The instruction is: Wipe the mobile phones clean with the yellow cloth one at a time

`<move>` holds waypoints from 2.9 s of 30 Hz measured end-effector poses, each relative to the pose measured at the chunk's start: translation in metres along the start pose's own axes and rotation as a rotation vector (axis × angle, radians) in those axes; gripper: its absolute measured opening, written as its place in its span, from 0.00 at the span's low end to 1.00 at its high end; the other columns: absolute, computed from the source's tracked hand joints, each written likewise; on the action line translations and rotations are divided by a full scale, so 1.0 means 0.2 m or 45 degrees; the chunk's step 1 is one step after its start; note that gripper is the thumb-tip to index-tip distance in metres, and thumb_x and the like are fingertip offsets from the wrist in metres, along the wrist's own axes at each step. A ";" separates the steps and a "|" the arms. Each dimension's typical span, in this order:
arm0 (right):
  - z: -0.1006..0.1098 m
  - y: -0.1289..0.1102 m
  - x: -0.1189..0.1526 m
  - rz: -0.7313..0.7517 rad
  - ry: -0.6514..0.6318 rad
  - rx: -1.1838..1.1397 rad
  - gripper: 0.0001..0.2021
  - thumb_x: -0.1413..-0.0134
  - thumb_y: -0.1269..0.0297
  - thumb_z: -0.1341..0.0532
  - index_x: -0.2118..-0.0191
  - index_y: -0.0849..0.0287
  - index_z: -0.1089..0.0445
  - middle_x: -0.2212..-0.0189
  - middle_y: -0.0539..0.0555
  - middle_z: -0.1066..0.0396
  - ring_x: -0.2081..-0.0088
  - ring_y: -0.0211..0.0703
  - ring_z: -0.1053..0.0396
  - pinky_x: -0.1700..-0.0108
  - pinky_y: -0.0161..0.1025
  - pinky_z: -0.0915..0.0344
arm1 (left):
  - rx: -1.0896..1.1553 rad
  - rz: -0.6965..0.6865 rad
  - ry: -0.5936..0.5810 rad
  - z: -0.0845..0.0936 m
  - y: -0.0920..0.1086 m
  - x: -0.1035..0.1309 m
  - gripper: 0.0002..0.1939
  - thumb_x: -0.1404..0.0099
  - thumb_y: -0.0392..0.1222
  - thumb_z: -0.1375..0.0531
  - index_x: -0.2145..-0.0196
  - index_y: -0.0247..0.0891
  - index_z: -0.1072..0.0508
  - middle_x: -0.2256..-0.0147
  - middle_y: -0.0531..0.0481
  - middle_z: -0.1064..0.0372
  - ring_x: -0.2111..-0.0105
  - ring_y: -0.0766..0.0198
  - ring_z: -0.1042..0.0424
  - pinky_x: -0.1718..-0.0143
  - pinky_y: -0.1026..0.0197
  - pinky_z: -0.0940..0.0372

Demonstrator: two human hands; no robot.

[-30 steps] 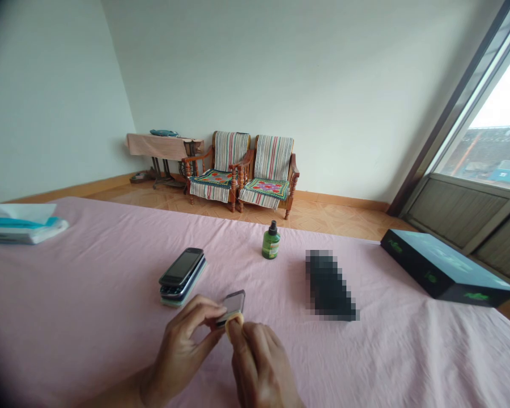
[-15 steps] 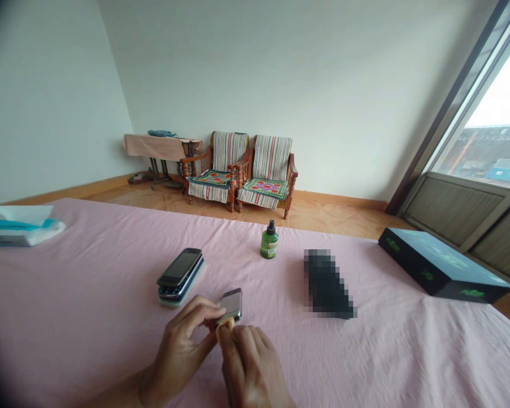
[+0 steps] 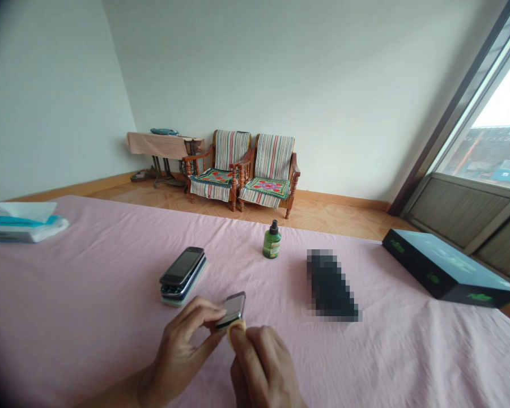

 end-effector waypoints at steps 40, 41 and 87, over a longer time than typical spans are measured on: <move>-0.01 0.12 0.00 -0.465 -0.538 -0.465 0.11 0.48 0.77 0.48 0.68 0.59 0.30 0.71 0.52 0.36 0.71 0.38 0.34 0.70 0.33 0.37 | -0.204 0.144 -0.391 -0.01 -0.05 -0.02 0.36 0.54 0.38 0.28 0.47 0.40 0.36 0.49 0.40 0.34 0.49 0.47 0.35 0.48 0.46 0.37; -0.01 0.12 0.00 -0.477 -0.542 -0.463 0.11 0.48 0.77 0.48 0.68 0.59 0.30 0.71 0.52 0.37 0.71 0.38 0.34 0.70 0.33 0.38 | -0.245 0.151 -0.401 -0.02 -0.08 -0.01 0.44 0.55 0.42 0.27 0.42 0.39 0.41 0.45 0.36 0.37 0.46 0.43 0.37 0.47 0.42 0.39; -0.16 0.19 -0.09 -0.554 -0.669 0.054 0.10 0.49 0.77 0.46 0.71 0.58 0.31 0.73 0.51 0.35 0.70 0.39 0.36 0.68 0.34 0.47 | -0.314 0.402 -0.616 -0.02 -0.11 -0.03 0.52 0.63 0.49 0.27 0.42 0.39 0.41 0.43 0.40 0.39 0.44 0.41 0.42 0.43 0.43 0.46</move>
Point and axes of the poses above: each hand's wrist, its own x-axis away from the middle knuckle, its own z-axis out of the back of the hand, y = z × x, the point moved 1 cm from there along -x, towards the middle knuckle
